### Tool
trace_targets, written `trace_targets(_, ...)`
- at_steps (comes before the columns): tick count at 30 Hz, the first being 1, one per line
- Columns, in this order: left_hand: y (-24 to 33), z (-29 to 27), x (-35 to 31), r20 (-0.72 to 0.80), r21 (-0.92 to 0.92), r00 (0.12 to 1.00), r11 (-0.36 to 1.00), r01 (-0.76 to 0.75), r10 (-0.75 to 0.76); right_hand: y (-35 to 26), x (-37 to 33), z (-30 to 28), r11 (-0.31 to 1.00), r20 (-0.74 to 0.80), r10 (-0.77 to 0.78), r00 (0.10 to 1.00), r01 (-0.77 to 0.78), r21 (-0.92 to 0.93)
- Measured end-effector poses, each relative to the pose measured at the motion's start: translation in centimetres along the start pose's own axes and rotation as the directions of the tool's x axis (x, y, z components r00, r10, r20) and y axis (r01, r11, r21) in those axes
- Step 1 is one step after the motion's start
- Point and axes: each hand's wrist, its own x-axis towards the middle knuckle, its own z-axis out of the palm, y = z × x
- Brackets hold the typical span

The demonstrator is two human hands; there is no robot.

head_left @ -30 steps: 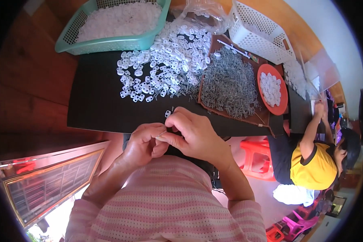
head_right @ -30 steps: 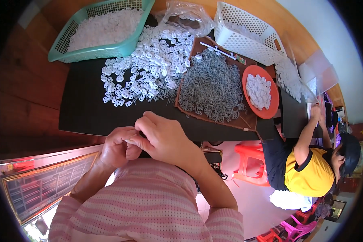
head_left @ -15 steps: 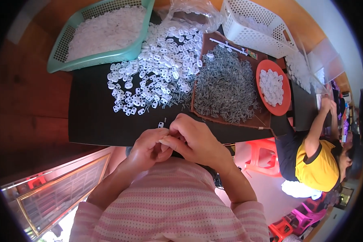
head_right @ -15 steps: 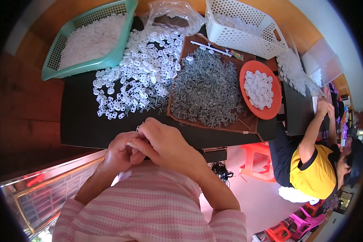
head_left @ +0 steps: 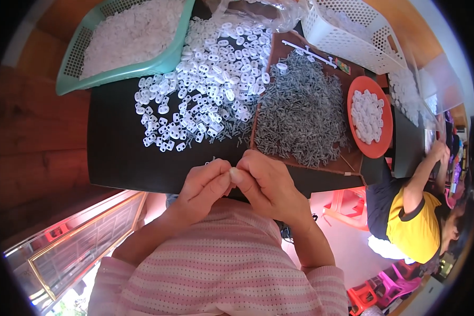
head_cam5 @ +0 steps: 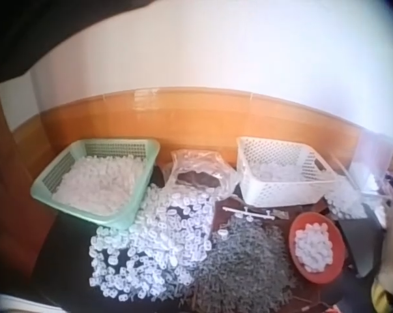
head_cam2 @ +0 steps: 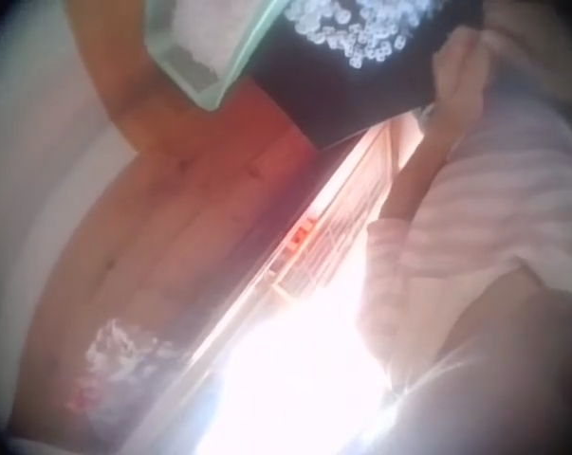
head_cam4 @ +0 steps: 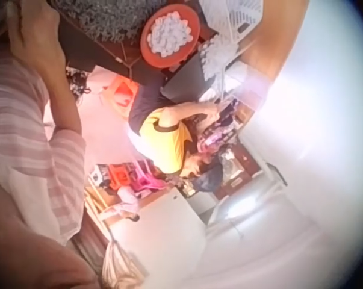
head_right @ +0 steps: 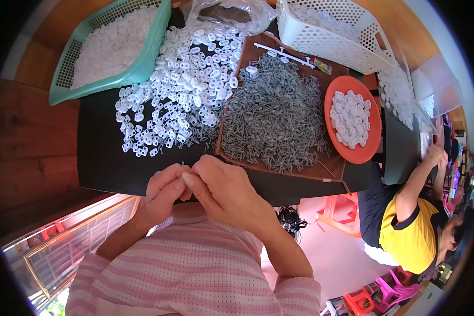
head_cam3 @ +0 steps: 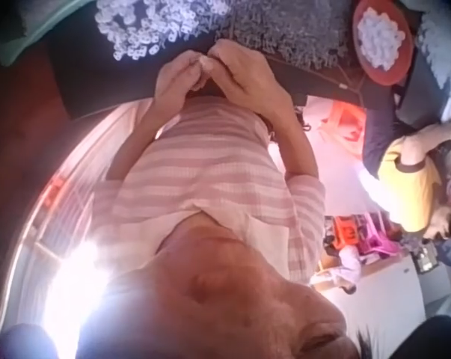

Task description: Assembling small white plastic components by inserting metal pins or secondary plastic parts.

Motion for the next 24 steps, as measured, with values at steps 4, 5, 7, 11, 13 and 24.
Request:
trace_targets(4, -0.3, -0.4, 0.3, 0.032, 0.188, 0.995, 0.977, -0.103, 0.099, 0.2, 0.4, 0.1, 0.999, -0.014, 0.042, 0.999, -0.042, -0.017)
trace_targets(5, -0.3, -0.4, 0.4, 0.01, 0.183, 0.995, 0.978, -0.098, 0.098, 0.2, 0.4, 0.2, 0.999, 0.008, 0.04, 0.999, -0.04, -0.011)
trace_targets(7, -0.1, -0.1, 0.5, -0.026, 0.155, 0.992, 0.981, -0.116, 0.122, 0.3, 0.5, 0.1, 0.996, -0.001, 0.047, 0.999, -0.047, -0.072)
trace_targets(11, 0.1, -0.6, 0.4, -0.023, 0.126, 0.991, 0.983, -0.131, 0.135, 1.8, 1.8, -5.4, 0.872, -0.099, -0.046, 0.994, -0.008, -0.489)
trace_targets(13, 0.1, -1.0, 0.2, 0.04, 0.136, 0.987, 0.978, -0.158, 0.154, 2.9, 3.9, -8.4, 0.712, -0.186, -0.068, 0.98, -0.083, -0.697)
trace_targets(24, 0.2, -1.7, -1.2, 0.068, 0.188, 0.98, 0.963, -0.195, 0.185, 5.3, 5.2, -10.8, 0.499, -0.106, -0.003, 0.994, -0.09, -0.862)
